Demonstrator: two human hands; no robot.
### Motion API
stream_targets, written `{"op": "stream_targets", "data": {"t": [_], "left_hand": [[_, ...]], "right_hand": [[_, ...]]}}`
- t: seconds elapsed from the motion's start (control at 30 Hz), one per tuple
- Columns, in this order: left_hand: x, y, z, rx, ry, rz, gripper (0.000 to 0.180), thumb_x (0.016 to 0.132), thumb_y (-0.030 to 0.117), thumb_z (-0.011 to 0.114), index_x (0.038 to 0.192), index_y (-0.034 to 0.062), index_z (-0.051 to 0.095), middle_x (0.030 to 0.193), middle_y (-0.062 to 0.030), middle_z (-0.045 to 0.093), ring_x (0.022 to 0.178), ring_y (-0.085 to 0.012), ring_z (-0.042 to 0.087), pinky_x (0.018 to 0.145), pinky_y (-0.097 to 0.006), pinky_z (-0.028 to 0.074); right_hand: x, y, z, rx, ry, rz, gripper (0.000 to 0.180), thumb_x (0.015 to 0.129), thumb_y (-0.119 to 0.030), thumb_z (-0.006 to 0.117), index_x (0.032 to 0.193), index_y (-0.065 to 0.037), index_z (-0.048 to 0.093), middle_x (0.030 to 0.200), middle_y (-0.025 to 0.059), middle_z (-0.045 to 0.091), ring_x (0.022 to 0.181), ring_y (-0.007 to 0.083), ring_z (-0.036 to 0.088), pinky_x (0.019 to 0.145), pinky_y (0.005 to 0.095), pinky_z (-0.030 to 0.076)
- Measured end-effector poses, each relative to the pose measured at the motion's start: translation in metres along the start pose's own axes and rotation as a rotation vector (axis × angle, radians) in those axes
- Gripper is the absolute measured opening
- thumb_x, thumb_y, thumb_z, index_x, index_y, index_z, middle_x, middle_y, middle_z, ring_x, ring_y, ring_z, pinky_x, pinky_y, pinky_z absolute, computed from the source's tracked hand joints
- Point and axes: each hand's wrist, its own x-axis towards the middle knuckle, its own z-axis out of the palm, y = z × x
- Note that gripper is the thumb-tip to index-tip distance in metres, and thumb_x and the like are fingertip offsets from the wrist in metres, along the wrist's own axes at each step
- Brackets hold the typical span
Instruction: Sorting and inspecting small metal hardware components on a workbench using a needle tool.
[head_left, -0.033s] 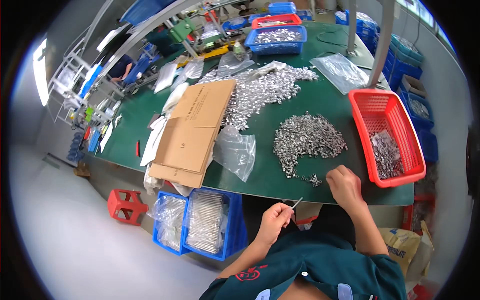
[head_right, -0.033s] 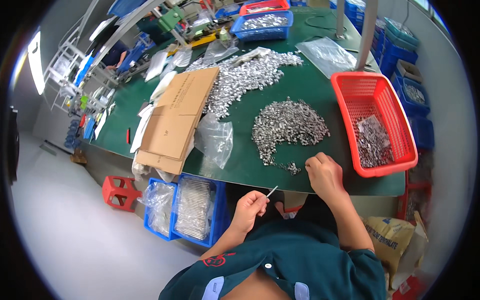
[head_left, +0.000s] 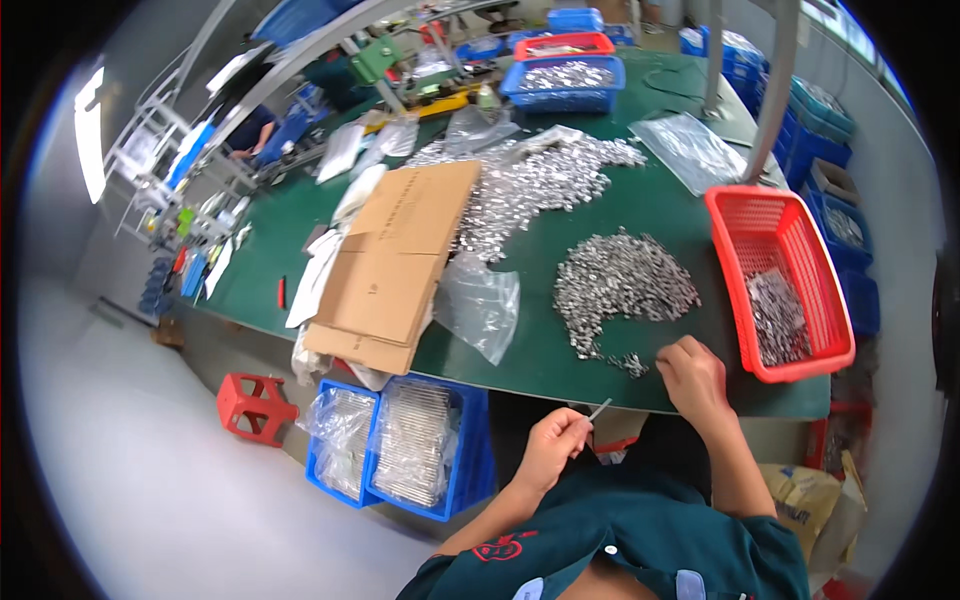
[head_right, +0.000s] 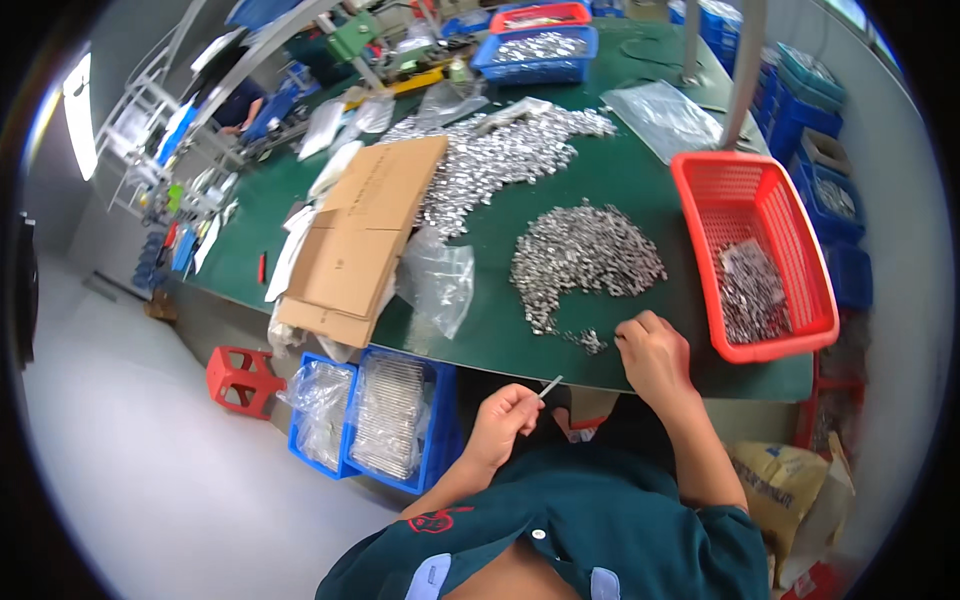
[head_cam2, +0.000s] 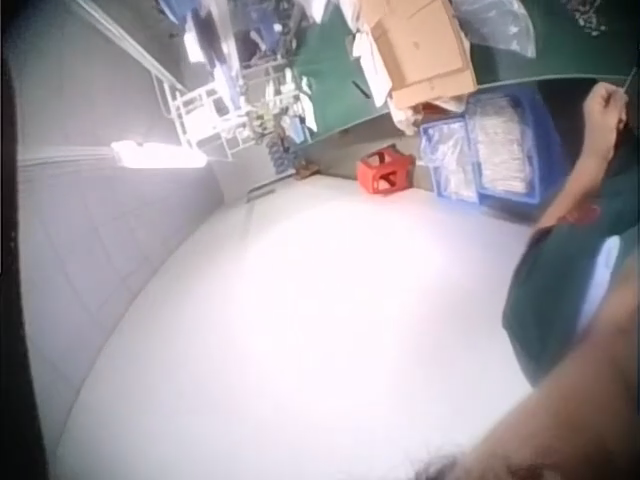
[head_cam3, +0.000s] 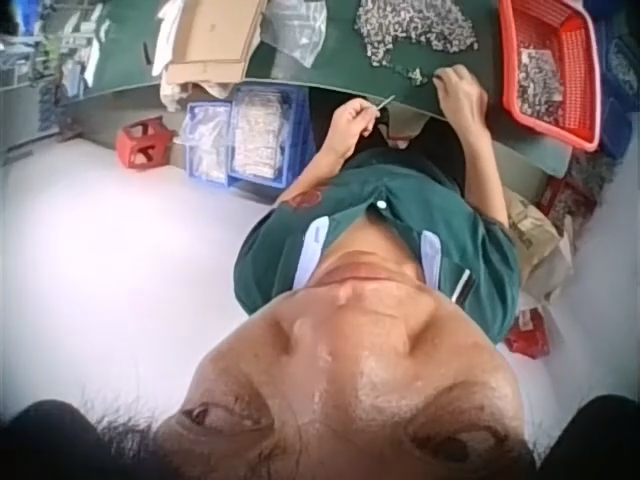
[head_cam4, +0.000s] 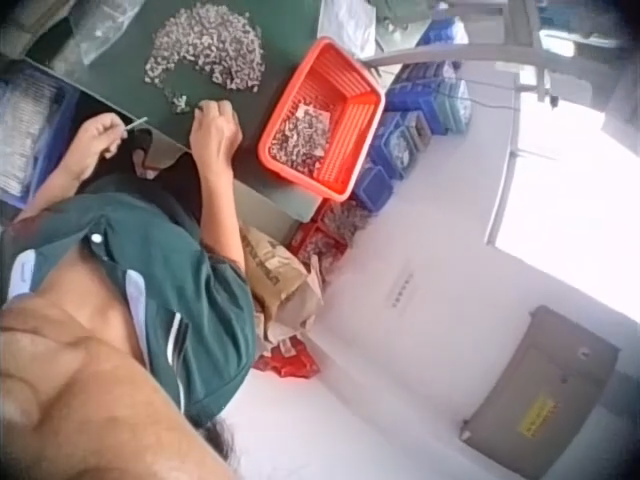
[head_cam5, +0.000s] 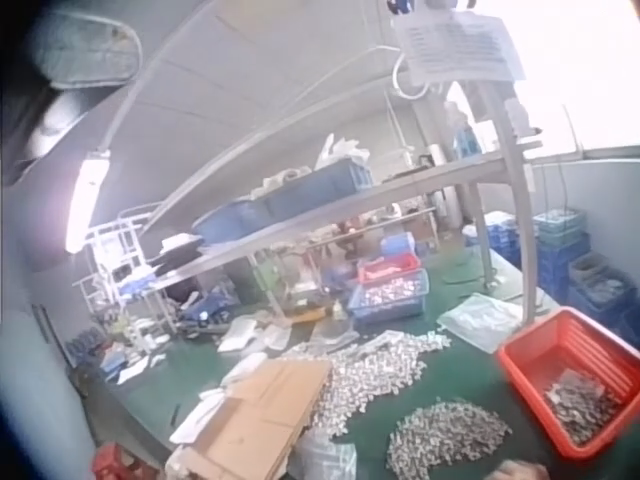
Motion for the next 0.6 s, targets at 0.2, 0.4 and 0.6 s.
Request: {"op": "stream_targets", "data": {"t": [0.2,0.4,0.6], "left_hand": [[-0.0007,-0.0056,-0.0006,0.0,-0.015,-0.014,0.011,0.091,0.011,0.056,0.086,0.0016,0.056,0.065,0.0019,0.047,0.056,-0.0047,0.04,0.051,-0.019,0.032],[0.0002,-0.0044,-0.0024,0.0,-0.018,-0.017,0.013,0.091,0.013,0.055,0.086,0.0011,0.057,0.065,0.0021,0.047,0.057,-0.0046,0.04,0.051,-0.019,0.032],[-0.0077,-0.0053,0.0016,0.028,-0.025,-0.013,0.013,0.092,0.013,0.055,0.086,0.0012,0.057,0.066,0.0023,0.048,0.058,-0.0041,0.041,0.052,-0.019,0.032]], "right_hand": [[-0.0038,0.0004,0.0,0.021,0.039,-0.024,0.011,0.068,-0.002,0.067,0.076,-0.006,0.061,0.074,0.0084,0.056,0.07,0.029,0.058,0.059,0.0384,0.047],[0.0033,-0.0044,-0.0012,0.037,0.032,-0.022,0.011,0.067,0.0,0.066,0.073,-0.005,0.057,0.074,0.0084,0.055,0.069,0.0295,0.058,0.059,0.0385,0.047],[-0.0029,-0.0066,-0.0041,0.056,0.063,-0.064,0.012,0.068,0.0,0.064,0.074,-0.005,0.056,0.074,0.0087,0.055,0.069,0.0297,0.057,0.059,0.0386,0.046]]}}
